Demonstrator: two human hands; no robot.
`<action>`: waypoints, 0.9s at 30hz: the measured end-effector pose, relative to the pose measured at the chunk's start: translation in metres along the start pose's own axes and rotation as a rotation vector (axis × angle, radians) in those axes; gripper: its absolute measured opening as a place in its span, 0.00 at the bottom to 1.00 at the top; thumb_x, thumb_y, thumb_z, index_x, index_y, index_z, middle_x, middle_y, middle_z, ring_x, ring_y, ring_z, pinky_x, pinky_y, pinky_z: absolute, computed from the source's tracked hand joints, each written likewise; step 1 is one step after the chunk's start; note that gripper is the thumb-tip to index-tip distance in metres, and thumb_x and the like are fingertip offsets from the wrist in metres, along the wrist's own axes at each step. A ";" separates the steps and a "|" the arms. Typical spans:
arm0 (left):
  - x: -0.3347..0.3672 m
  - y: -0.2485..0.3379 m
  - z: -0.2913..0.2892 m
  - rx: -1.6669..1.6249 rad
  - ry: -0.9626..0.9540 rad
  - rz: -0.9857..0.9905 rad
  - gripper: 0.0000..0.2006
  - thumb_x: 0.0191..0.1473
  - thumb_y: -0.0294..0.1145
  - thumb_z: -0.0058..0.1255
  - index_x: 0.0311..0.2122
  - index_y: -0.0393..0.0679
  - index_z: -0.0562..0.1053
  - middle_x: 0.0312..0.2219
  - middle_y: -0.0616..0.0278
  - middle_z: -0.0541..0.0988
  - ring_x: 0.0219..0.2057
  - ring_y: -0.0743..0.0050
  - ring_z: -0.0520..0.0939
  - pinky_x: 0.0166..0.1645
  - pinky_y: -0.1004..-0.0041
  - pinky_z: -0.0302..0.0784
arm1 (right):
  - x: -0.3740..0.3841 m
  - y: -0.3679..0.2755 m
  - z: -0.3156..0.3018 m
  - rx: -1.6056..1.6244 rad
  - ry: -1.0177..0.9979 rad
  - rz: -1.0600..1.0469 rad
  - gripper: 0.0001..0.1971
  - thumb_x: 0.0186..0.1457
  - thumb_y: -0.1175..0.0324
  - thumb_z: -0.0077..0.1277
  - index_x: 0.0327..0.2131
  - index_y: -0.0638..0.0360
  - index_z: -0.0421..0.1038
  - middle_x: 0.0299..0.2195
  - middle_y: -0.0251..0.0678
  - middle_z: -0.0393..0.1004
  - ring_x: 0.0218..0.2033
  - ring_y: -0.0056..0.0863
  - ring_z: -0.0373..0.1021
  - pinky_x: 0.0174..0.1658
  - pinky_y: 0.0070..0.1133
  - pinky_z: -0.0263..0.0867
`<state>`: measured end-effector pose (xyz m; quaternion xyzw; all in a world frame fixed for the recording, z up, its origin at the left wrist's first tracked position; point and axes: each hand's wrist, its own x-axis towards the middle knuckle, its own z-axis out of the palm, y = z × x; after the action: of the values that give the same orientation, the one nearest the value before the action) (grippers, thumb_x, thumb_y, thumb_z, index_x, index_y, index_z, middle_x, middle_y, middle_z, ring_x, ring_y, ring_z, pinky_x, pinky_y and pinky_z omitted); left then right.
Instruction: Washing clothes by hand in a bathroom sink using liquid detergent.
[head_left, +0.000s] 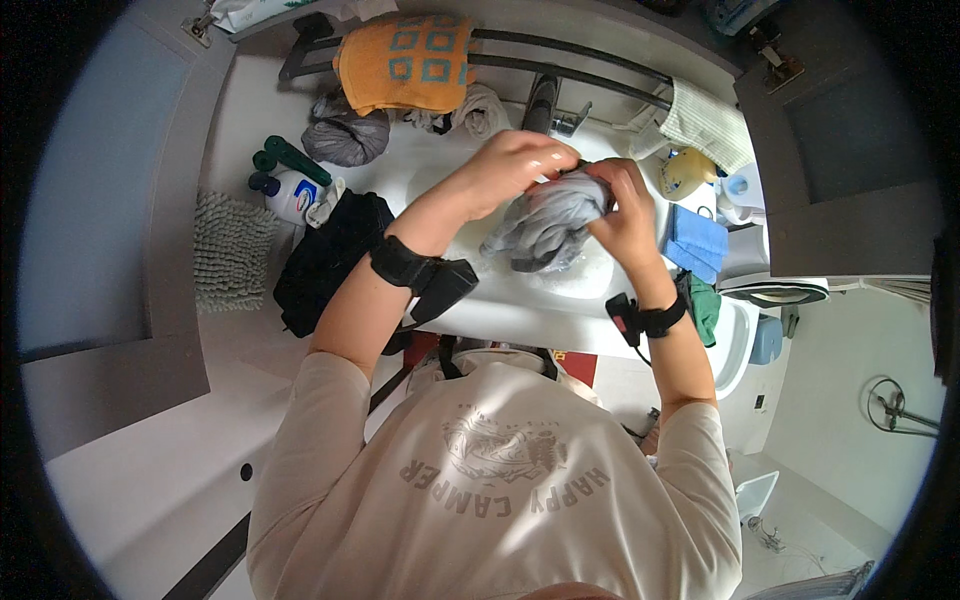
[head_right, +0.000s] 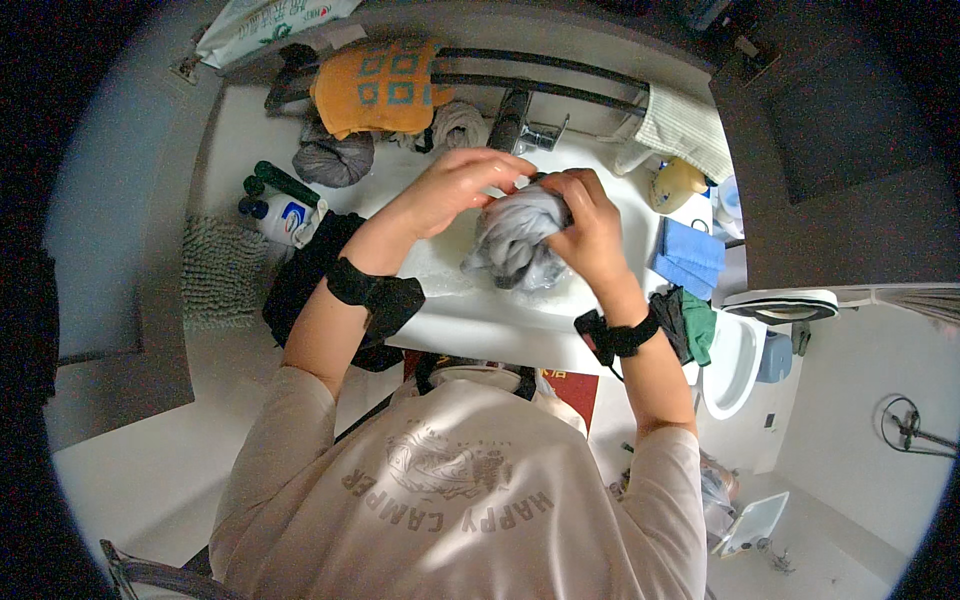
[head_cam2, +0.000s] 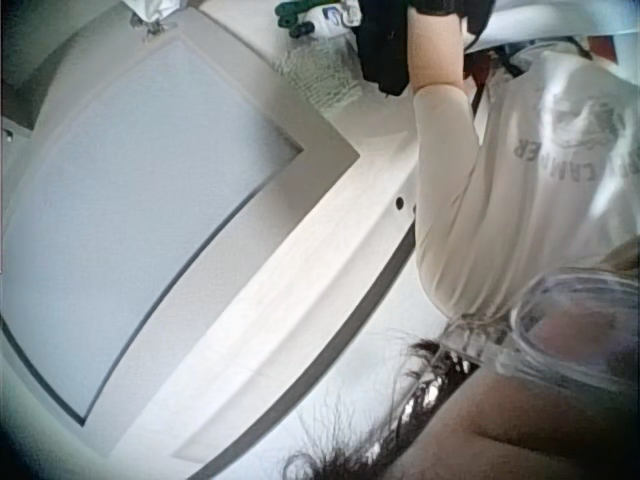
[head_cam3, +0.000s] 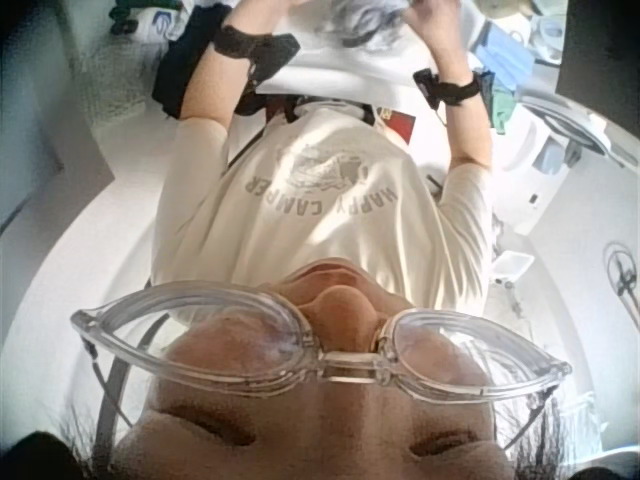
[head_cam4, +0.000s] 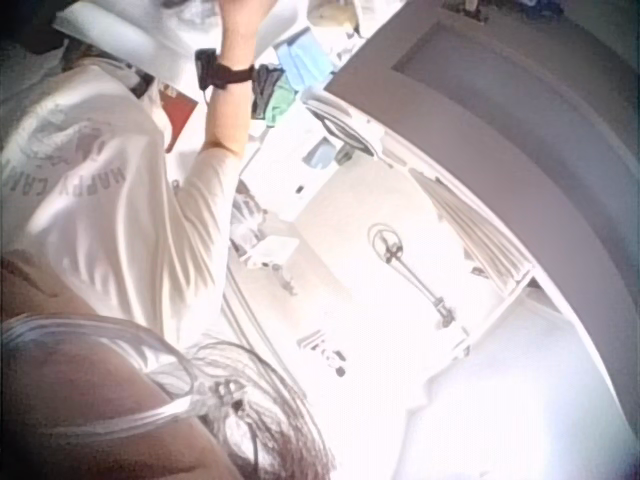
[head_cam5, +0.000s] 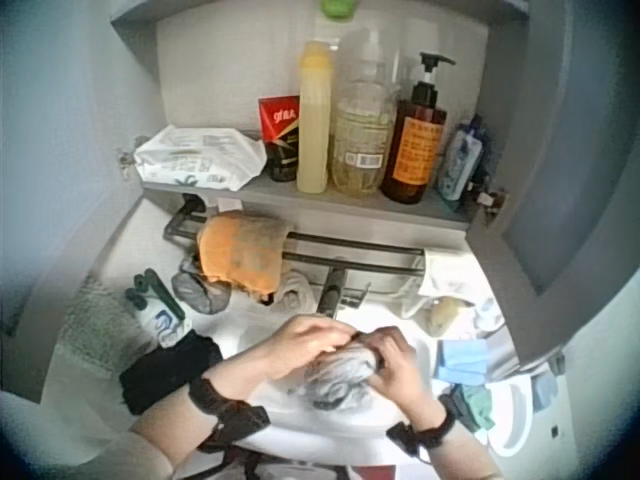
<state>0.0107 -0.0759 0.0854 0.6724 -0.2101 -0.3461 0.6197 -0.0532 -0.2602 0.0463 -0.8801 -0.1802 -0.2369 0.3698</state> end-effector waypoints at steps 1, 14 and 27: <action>-0.003 -0.008 -0.004 -0.147 0.078 0.004 0.15 0.49 0.38 0.44 0.36 0.36 0.71 0.33 0.59 0.73 0.36 0.76 0.71 0.41 0.75 0.67 | 0.002 0.001 -0.001 0.021 0.014 0.015 0.19 0.29 0.80 0.51 0.33 0.59 0.67 0.32 0.40 0.67 0.32 0.37 0.68 0.32 0.25 0.66; -0.018 -0.139 0.020 -1.817 -0.364 -0.168 0.33 0.48 0.62 0.32 0.46 0.40 0.63 0.43 0.54 0.68 0.47 0.56 0.67 0.52 0.60 0.61 | 0.012 -0.069 0.019 -0.372 -0.349 -0.738 0.11 0.36 0.72 0.48 0.28 0.49 0.62 0.36 0.28 0.66 0.38 0.29 0.66 0.33 0.20 0.69; 0.031 -0.153 0.047 -1.561 0.449 -0.265 0.15 0.43 0.37 0.46 0.37 0.41 0.69 0.38 0.58 0.73 0.38 0.59 0.73 0.46 0.59 0.67 | -0.062 0.002 -0.020 -0.325 -0.068 -0.214 0.16 0.31 0.78 0.50 0.31 0.52 0.66 0.40 0.34 0.68 0.39 0.32 0.66 0.34 0.19 0.68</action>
<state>-0.0245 -0.1082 -0.0707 0.1206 0.3009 -0.3204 0.8901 -0.1090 -0.2845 0.0232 -0.9116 -0.2447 -0.2709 0.1893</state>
